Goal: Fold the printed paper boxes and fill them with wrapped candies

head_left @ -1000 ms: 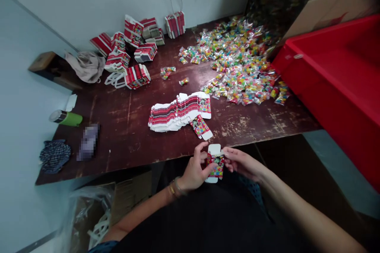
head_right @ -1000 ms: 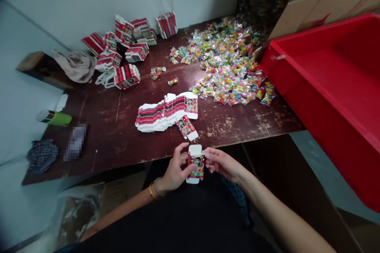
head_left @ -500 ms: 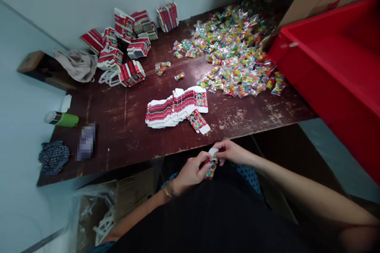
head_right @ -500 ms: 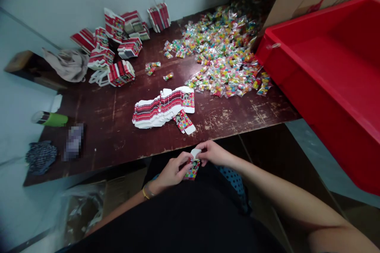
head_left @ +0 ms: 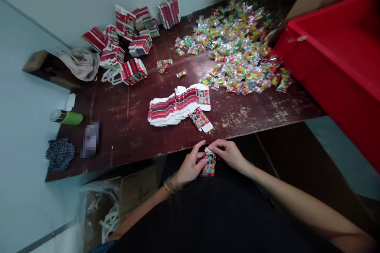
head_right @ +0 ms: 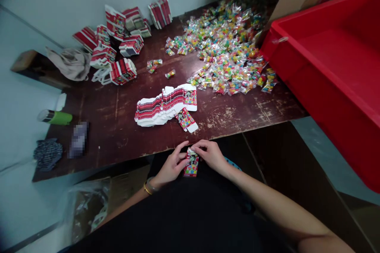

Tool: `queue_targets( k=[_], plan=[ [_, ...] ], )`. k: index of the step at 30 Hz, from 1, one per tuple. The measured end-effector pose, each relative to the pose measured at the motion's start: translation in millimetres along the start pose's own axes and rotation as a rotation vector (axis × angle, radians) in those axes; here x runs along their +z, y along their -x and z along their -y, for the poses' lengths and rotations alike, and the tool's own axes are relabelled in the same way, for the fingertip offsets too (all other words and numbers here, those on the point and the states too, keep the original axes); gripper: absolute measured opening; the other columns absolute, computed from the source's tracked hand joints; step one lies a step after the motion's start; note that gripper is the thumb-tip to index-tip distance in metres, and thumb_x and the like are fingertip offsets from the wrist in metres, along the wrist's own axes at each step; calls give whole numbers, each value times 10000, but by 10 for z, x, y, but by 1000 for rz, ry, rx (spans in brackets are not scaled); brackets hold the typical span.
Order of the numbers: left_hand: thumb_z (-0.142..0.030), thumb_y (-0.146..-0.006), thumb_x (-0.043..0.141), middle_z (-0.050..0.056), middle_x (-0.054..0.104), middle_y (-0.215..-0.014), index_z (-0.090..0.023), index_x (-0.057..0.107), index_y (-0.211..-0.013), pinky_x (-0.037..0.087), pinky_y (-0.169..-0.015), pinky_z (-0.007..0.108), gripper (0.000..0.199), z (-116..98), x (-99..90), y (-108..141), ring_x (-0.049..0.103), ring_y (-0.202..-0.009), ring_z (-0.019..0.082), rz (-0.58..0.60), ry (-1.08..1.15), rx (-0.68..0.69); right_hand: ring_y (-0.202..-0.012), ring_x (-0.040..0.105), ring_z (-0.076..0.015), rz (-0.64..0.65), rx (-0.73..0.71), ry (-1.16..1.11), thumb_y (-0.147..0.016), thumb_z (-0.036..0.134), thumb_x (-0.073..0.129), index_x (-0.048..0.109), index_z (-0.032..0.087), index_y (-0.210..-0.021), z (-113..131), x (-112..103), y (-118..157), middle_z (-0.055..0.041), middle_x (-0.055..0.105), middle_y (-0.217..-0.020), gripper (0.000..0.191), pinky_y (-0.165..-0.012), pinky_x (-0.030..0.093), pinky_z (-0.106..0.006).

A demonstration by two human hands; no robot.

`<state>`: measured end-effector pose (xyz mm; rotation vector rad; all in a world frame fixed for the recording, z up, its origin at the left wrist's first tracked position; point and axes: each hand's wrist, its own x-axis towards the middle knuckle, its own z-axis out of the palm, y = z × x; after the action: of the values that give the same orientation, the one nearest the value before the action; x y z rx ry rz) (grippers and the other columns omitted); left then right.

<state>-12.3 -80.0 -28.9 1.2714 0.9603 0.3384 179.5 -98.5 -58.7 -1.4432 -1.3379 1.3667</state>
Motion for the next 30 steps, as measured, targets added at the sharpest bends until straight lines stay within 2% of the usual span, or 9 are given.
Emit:
queue_targets(
  k=[3,5,7,11,16,19,23,27,30],
  plan=[
    [-342,-858,605,46,685,-924,-175,356,-1422,438,-828,267,638,19,-14,6,618,-873,167,-6,87,-27,-833,651,-187,-52,-144,56,-909,405,565,743,203,-877,-21,35,92,-61,707,-893,271,-771,513,-314],
    [-355,-850,618,57,689,-968,-179,393,-1396,437,-846,270,616,37,-11,13,619,-905,172,8,130,-40,-902,650,-192,-35,-217,87,-924,383,547,744,232,-970,-11,13,166,-65,697,-976,253,-807,513,-319],
    [-365,-845,628,60,692,-970,-180,430,-1343,438,-843,270,568,57,6,12,622,-902,172,5,134,-45,-901,654,-189,-5,-207,104,-929,367,543,739,248,-1016,8,-37,203,-60,697,-990,246,-799,514,-309],
    [-372,-858,611,42,682,-915,-193,491,-1147,435,-776,243,360,92,48,-22,617,-830,154,-63,69,-15,-823,667,-188,9,-105,81,-902,353,586,747,222,-925,31,-122,128,-47,722,-888,209,-764,505,-300],
    [-329,-877,574,21,661,-823,-182,529,-1033,416,-701,220,220,120,44,-44,591,-743,136,-46,-41,-5,-769,649,-176,7,-114,120,-897,341,582,724,195,-843,34,-100,57,-43,709,-829,210,-721,485,-288],
    [-310,-866,580,23,679,-823,-178,512,-1111,408,-668,215,287,110,34,-29,595,-709,134,-49,-65,-36,-758,641,-170,72,-141,148,-909,339,562,718,195,-839,70,-115,71,-42,700,-822,223,-708,480,-282],
    [-270,-856,583,45,709,-913,-183,404,-1359,432,-726,235,541,46,31,-23,631,-794,156,-16,-94,-17,-769,648,-174,144,-173,212,-906,324,570,733,196,-875,104,-208,13,-50,712,-845,209,-727,479,-289],
    [-287,-869,568,67,714,-962,-168,480,-1345,451,-788,260,498,10,32,-49,638,-846,172,27,-78,-26,-785,664,-181,197,-125,166,-886,351,600,750,201,-942,48,-271,-65,-56,731,-876,219,-729,487,-288],
    [-288,-860,594,70,709,-992,-179,440,-1358,461,-820,273,533,24,45,-65,647,-899,181,-5,14,-35,-762,653,-172,187,-75,124,-880,385,600,752,198,-942,-4,-267,-67,-58,714,-879,249,-700,494,-282]
  ],
)
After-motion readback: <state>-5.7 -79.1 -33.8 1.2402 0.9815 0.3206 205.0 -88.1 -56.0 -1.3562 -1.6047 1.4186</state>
